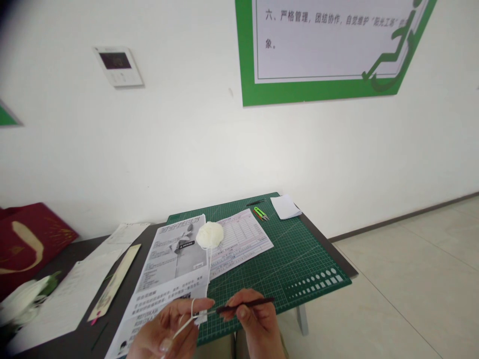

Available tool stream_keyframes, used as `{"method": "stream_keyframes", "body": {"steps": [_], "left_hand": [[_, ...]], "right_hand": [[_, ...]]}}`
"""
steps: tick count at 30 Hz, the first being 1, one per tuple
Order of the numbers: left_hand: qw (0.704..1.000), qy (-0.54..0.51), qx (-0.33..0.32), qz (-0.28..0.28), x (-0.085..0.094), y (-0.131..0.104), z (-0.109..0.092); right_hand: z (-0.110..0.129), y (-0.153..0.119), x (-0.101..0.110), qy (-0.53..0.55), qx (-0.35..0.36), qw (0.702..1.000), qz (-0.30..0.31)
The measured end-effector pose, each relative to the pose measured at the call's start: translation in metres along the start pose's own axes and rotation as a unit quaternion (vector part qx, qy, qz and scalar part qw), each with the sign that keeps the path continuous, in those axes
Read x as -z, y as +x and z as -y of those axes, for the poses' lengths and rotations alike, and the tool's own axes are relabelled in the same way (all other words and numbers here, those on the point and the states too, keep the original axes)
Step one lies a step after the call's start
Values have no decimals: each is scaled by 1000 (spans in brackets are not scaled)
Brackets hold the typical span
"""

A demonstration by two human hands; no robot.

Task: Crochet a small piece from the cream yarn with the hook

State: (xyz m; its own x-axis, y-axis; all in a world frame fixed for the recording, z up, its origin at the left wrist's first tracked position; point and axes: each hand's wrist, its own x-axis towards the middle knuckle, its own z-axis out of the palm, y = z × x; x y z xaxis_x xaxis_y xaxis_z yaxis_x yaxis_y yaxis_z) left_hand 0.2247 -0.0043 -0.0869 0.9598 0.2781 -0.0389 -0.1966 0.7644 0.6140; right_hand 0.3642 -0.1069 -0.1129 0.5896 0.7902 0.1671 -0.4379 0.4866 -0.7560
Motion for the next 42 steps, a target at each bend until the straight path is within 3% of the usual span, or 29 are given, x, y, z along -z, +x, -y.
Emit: {"method": "stream_keyframes", "body": {"steps": [6, 10, 13, 17, 21, 28, 34, 42], "left_hand": [[999, 26, -10, -43, 7, 0, 2], [991, 69, -42, -104, 8, 3, 2], [971, 163, -42, -168, 3, 6, 5], [931, 285, -48, -223, -8, 6, 13], [944, 246, -40, -219, -11, 6, 13], [957, 221, -11, -186, -3, 6, 7], [945, 258, 0, -200, -4, 4, 9], [930, 291, -34, -220, 0, 4, 12]], "right_hand": [[-5, 2, 2, 121, -89, 989, 7], [-15, 1, 0, 212, -185, 959, -12], [-18, 1, -3, 219, -225, 948, -51], [-16, 2, -7, 152, -176, 970, -77], [-17, 3, -9, 115, -142, 981, -71], [-21, 3, -8, 128, -161, 977, -51], [-25, 4, -7, 129, -167, 976, -56], [-28, 5, -10, 147, -166, 972, -74]]}}
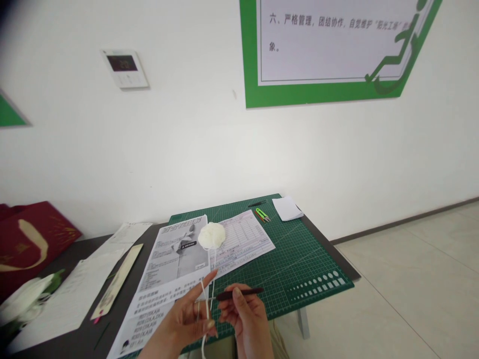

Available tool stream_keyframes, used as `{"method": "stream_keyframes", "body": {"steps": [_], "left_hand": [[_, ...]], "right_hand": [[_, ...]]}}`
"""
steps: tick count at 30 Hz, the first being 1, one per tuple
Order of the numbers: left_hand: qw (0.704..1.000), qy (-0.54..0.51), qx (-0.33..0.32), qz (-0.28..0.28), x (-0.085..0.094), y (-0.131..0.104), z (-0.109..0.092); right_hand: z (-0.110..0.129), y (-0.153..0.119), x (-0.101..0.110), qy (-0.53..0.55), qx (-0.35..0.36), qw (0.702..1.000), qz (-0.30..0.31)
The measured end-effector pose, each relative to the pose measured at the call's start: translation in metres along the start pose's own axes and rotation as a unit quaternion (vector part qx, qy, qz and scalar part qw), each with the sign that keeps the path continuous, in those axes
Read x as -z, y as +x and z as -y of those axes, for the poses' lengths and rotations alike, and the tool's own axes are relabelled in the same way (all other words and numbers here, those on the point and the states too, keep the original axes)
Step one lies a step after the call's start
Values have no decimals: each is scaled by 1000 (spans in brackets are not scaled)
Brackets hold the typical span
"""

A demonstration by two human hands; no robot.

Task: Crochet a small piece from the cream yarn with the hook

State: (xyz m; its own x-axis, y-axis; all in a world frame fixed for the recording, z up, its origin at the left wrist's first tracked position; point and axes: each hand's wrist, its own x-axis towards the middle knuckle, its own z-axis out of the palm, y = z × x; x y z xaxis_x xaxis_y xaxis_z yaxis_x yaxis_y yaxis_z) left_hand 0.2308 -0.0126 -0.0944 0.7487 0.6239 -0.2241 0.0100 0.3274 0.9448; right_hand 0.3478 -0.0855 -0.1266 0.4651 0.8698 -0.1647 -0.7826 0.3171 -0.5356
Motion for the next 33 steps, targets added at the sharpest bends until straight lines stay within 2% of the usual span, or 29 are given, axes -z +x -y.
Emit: {"method": "stream_keyframes", "body": {"steps": [3, 6, 9, 12, 15, 20, 22, 27, 33], "left_hand": [[999, 31, -27, 1, 3, 0, 4], [992, 109, -68, -3, 8, -3, 4], [970, 214, -105, -55, 10, -6, 0], [950, 255, -147, -102, 7, -8, -1], [957, 209, -152, -134, 1, -8, 0], [974, 52, -104, -196, -9, -8, 3], [980, 0, -77, -181, -12, -8, 1], [990, -96, -23, -101, -14, -8, -12], [996, -55, -16, -63, -8, -7, -26]], "right_hand": [[-3, -1, 0, 32, -28, 999, -5], [-8, -2, 0, 63, -56, 996, -13], [-10, -3, 1, 70, -65, 995, -17], [-10, -4, 0, 62, -56, 996, -16], [-8, -6, -2, 53, -49, 997, -9], [-5, -7, -6, 46, -45, 998, -7], [-4, -7, -7, 50, -47, 998, -9], [-3, -4, -9, 66, -89, 994, -1], [1, 0, -15, 53, -88, 994, 23]]}}
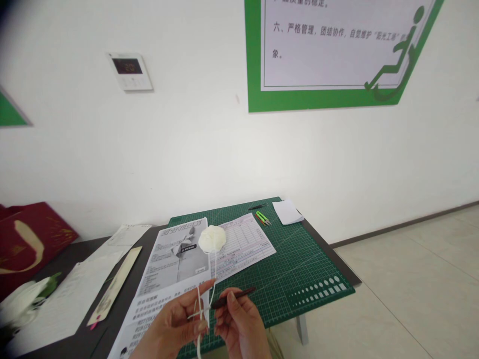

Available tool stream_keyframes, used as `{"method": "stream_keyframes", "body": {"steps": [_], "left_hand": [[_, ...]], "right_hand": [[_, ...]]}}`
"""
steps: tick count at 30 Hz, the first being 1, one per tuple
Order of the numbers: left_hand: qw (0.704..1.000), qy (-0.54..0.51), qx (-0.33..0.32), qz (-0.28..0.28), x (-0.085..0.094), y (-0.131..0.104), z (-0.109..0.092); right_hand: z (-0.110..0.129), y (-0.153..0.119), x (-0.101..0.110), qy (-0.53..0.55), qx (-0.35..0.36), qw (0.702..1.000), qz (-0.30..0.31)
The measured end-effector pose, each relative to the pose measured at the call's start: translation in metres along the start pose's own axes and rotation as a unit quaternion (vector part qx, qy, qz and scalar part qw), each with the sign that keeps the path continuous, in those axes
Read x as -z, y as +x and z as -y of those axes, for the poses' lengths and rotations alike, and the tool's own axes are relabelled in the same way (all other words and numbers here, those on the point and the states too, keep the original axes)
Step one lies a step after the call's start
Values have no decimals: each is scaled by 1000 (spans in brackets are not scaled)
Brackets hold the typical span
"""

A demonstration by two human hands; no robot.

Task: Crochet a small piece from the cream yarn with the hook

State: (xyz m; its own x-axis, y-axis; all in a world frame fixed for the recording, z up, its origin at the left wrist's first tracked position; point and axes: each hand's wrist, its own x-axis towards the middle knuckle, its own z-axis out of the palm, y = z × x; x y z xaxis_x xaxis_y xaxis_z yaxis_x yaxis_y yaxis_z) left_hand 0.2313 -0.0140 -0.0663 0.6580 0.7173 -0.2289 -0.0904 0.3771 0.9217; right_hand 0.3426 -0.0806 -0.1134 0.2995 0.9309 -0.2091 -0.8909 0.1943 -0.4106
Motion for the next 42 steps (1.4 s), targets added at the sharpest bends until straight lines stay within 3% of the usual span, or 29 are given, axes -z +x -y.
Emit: {"method": "stream_keyframes", "body": {"steps": [10, 16, 21, 25, 36, 42], "left_hand": [[995, 81, -23, 43, 4, 0, -5], [995, 87, 7, 57, 3, -1, -10], [996, 75, 6, 40, 2, -2, -8], [996, 65, -2, 58, -1, -6, -10], [992, 78, 27, 90, -4, -10, -10], [993, 48, 36, 98, -9, -14, -19]], "right_hand": [[3, 5, -5, -32, 21, 999, 25], [4, 4, -5, -28, 15, 999, 17], [3, 5, -2, -17, 8, 1000, 8], [1, 6, -1, -12, 17, 1000, 20], [24, 2, -3, -59, 76, 991, 88], [30, 1, 0, -80, 98, 988, 89]]}}
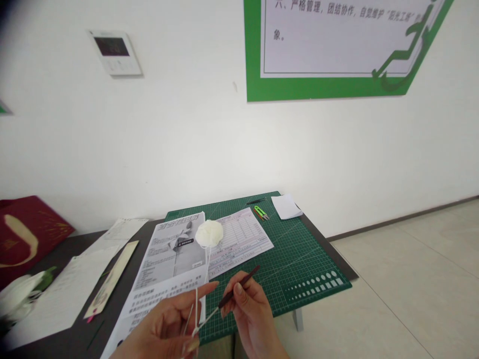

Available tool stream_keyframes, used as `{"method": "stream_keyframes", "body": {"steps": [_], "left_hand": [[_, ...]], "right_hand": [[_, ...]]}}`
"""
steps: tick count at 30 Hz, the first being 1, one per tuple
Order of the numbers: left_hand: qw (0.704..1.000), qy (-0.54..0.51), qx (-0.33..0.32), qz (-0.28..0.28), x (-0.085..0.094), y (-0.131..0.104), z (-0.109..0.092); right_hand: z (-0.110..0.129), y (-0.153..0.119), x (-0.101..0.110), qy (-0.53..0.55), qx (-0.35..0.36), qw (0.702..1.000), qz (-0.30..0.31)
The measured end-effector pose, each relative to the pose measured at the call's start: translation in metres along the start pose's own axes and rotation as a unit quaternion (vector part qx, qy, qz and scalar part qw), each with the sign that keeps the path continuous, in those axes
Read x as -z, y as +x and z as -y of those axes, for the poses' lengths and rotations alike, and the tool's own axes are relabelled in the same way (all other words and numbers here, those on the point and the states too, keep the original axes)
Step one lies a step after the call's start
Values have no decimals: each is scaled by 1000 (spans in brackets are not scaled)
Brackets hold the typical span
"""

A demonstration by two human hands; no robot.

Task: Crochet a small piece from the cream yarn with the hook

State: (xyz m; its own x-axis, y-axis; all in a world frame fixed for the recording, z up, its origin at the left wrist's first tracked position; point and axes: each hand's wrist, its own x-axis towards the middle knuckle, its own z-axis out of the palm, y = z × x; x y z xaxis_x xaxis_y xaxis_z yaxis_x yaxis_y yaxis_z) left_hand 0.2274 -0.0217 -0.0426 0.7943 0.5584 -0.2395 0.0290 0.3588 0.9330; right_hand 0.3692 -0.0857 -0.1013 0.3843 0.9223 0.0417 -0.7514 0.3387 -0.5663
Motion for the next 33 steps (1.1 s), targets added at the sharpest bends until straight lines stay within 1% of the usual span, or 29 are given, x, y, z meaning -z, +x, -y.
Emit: {"method": "stream_keyframes", "body": {"steps": [6, 14, 21, 26, 29, 33], "left_hand": [[1000, -15, -17, -8, -2, 0, -2], [999, -32, 8, 6, -1, 1, -3], [999, -40, 5, 6, -1, 2, -4], [1000, -20, 4, 6, 2, 3, -1], [1000, -13, 7, 14, 3, 3, -1], [999, -13, -8, 29, 2, 4, -3]], "right_hand": [[1, -1, 2, -25, 22, 999, -4], [-1, -4, 0, -29, 27, 999, -22], [1, -7, 0, -53, 38, 998, -21], [1, -9, 0, -80, 54, 995, -26], [2, -9, 0, -101, 72, 992, -19], [4, -10, 1, -133, 92, 987, 0]]}}
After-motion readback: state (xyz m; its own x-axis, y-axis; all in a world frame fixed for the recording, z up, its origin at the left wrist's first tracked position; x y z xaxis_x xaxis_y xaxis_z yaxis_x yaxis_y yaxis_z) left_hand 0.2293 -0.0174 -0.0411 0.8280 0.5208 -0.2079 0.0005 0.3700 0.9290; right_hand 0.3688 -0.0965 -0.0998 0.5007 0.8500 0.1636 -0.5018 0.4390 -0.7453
